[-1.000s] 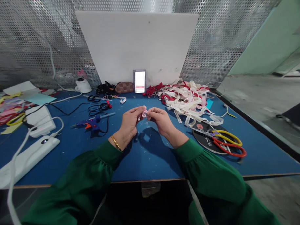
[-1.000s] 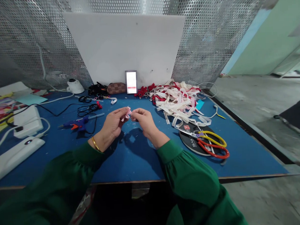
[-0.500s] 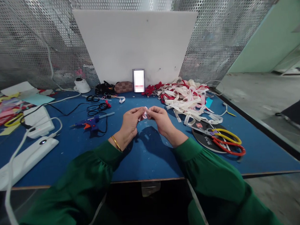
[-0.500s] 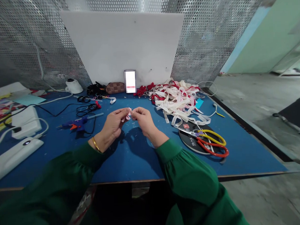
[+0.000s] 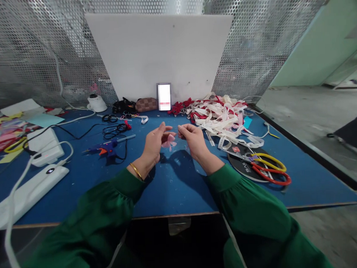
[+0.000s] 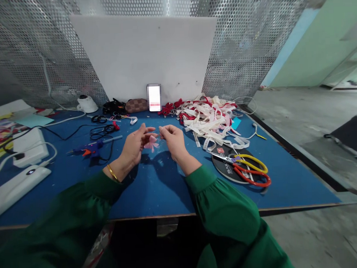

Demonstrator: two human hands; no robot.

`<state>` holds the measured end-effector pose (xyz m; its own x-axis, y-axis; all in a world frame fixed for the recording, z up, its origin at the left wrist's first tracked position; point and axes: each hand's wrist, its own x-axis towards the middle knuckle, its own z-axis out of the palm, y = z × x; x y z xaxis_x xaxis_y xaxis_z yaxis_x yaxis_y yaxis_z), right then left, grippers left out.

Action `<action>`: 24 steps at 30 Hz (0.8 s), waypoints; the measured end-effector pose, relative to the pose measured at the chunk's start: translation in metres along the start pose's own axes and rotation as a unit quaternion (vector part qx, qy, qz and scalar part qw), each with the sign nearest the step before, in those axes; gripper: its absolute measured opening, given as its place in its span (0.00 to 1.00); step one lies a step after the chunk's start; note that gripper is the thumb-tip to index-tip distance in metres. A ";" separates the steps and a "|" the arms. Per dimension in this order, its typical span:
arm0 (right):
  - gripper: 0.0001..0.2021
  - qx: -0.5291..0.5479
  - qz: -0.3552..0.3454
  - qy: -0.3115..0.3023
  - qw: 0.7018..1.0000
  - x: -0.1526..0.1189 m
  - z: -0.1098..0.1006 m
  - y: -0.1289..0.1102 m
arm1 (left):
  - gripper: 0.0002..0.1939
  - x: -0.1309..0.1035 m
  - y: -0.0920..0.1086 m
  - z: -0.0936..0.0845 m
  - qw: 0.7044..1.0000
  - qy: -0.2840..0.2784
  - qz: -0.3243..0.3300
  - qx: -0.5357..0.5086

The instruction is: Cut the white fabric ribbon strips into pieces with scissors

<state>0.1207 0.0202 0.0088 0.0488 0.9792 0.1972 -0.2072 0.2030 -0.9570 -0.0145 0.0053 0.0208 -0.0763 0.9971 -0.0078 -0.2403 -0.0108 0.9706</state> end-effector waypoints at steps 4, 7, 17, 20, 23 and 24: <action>0.15 -0.019 0.000 -0.005 1.000 0.000 0.001 0.005 | 0.17 0.004 -0.007 -0.002 0.999 0.015 -0.006 0.042; 0.11 -0.101 -0.014 -0.017 0.995 0.003 -0.003 0.009 | 0.14 0.011 -0.011 -0.007 0.995 0.065 0.014 0.069; 0.03 -0.321 -0.011 -0.381 0.867 -0.007 -0.008 0.009 | 0.06 0.016 -0.005 -0.015 0.996 0.081 -0.014 0.045; 0.06 -0.354 -0.022 -0.377 0.856 -0.011 -0.003 0.011 | 0.06 0.015 -0.006 -0.013 0.996 0.066 -0.023 0.055; 0.06 -0.290 -0.013 -0.335 0.896 -0.008 -0.004 0.007 | 0.09 0.015 -0.006 -0.014 0.996 0.057 -0.021 0.058; 0.07 -0.258 -0.009 -0.303 0.917 -0.006 -0.005 0.004 | 0.10 0.015 -0.005 -0.014 0.997 0.051 -0.019 0.056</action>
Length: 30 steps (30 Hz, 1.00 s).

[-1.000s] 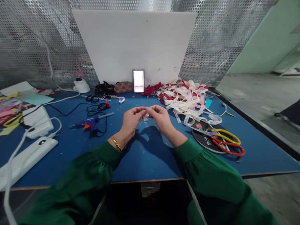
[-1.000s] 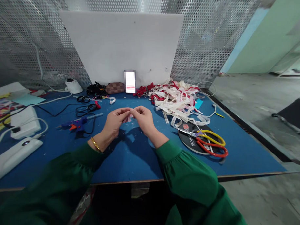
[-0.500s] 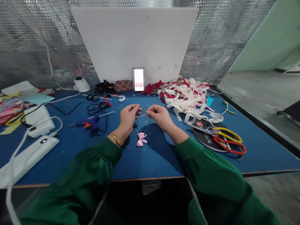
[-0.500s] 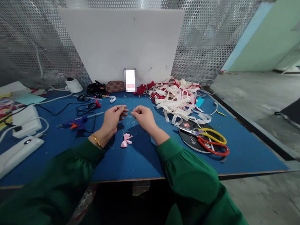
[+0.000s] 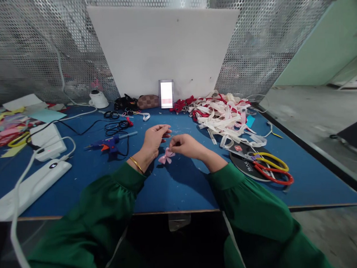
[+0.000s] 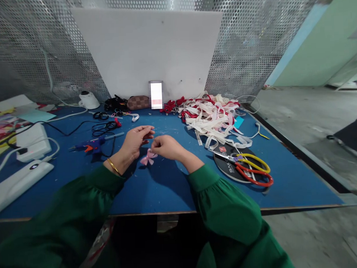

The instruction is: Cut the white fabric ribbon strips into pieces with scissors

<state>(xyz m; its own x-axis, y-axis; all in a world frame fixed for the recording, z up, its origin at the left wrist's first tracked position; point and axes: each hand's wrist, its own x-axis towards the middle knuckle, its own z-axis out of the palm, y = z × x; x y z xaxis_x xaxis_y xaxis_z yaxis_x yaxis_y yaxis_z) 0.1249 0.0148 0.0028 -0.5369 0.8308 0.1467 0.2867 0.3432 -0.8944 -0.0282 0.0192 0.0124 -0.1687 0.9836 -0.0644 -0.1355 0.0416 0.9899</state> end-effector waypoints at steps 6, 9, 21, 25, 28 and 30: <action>0.11 0.151 0.020 0.221 0.963 0.003 -0.017 -0.010 | 0.28 -0.001 0.006 0.000 0.999 -0.021 -0.015 -0.026; 0.12 0.186 0.023 0.285 0.940 0.005 -0.018 -0.011 | 0.29 -0.004 0.009 0.000 0.999 -0.031 -0.031 -0.028; 0.13 0.171 -0.001 0.244 0.955 0.006 -0.015 -0.006 | 0.16 -0.012 0.012 0.004 0.991 -0.067 0.066 0.093; 0.10 0.122 0.002 0.229 0.966 0.006 -0.015 -0.001 | 0.16 -0.015 0.013 0.007 0.992 -0.078 0.049 0.084; 0.09 0.130 0.003 0.256 0.958 0.006 -0.013 -0.001 | 0.14 -0.017 0.010 0.008 0.993 -0.074 0.047 0.076; 0.09 0.174 0.012 0.270 0.947 0.006 -0.010 -0.003 | 0.14 -0.017 0.006 0.010 0.993 -0.073 0.053 0.074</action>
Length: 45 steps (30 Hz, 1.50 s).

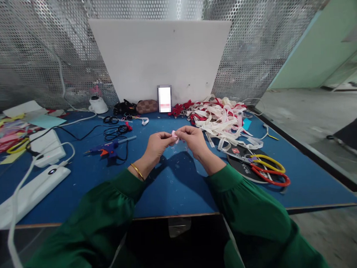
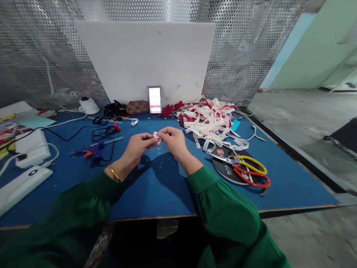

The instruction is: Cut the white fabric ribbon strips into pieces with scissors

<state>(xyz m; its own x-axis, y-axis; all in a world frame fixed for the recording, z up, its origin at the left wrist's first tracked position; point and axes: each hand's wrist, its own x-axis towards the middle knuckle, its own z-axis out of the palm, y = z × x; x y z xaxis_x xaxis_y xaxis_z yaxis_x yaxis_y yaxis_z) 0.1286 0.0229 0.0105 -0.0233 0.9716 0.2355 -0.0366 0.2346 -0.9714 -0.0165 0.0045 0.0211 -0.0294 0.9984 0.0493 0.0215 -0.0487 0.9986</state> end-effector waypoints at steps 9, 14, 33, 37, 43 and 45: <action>0.11 0.033 0.039 0.042 0.998 0.000 0.005 0.001 | 0.16 0.001 -0.003 0.001 0.998 -0.028 0.041 0.024; 0.08 -0.006 0.006 0.015 1.000 0.001 0.001 -0.001 | 0.21 0.001 -0.001 -0.002 1.000 -0.008 0.007 -0.002; 0.09 0.058 0.047 -0.020 0.997 0.000 -0.001 -0.006 | 0.20 0.004 -0.003 -0.004 0.999 -0.001 0.052 0.003; 0.10 0.054 0.050 -0.008 0.997 0.000 -0.001 -0.008 | 0.20 0.005 -0.005 -0.005 0.999 0.004 0.049 0.004; 0.06 0.029 0.008 -0.022 0.999 0.001 -0.003 -0.006 | 0.20 0.002 -0.001 -0.003 0.997 -0.049 -0.039 -0.037; 0.05 0.008 -0.005 -0.030 1.000 0.001 -0.004 -0.005 | 0.20 0.002 0.000 -0.003 0.996 -0.058 -0.053 -0.033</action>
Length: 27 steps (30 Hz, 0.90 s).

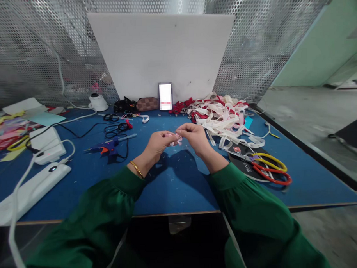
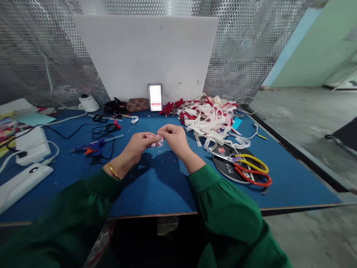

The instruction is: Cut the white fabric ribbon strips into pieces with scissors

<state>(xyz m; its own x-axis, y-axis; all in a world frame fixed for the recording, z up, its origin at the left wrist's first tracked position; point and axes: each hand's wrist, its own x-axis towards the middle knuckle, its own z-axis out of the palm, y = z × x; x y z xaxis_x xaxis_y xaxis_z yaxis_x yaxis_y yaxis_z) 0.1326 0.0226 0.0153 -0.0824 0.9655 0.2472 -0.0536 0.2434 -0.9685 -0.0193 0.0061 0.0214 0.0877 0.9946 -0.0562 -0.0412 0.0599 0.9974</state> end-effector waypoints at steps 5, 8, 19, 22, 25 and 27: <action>0.04 -0.098 -0.049 -0.009 0.994 -0.003 0.002 0.000 | 0.19 0.001 0.003 -0.001 0.999 -0.033 -0.026 0.015; 0.05 -0.098 -0.047 0.009 0.994 -0.003 0.005 0.002 | 0.20 0.001 0.004 -0.001 0.999 -0.032 -0.032 -0.002; 0.16 0.034 0.047 -0.002 0.998 -0.006 0.011 0.004 | 0.21 0.005 -0.003 -0.006 0.999 0.054 0.000 0.008; 0.14 0.036 0.039 0.030 0.998 -0.002 0.008 0.008 | 0.22 0.005 -0.001 -0.007 0.999 0.031 -0.016 0.006; 0.13 0.030 0.025 0.051 0.998 0.002 0.004 0.008 | 0.23 0.005 0.002 -0.008 0.999 0.037 -0.025 -0.013; 0.14 0.024 0.019 0.059 0.998 0.003 0.003 0.005 | 0.22 0.005 0.002 -0.008 0.999 0.047 -0.011 -0.005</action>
<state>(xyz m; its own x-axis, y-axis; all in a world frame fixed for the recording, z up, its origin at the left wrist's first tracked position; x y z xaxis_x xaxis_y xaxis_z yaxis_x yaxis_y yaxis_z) 0.1292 0.0261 0.0110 0.0327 0.9789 0.2018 -0.1010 0.2041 -0.9737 -0.0266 0.0122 0.0230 -0.0051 0.9966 -0.0828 -0.0493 0.0824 0.9954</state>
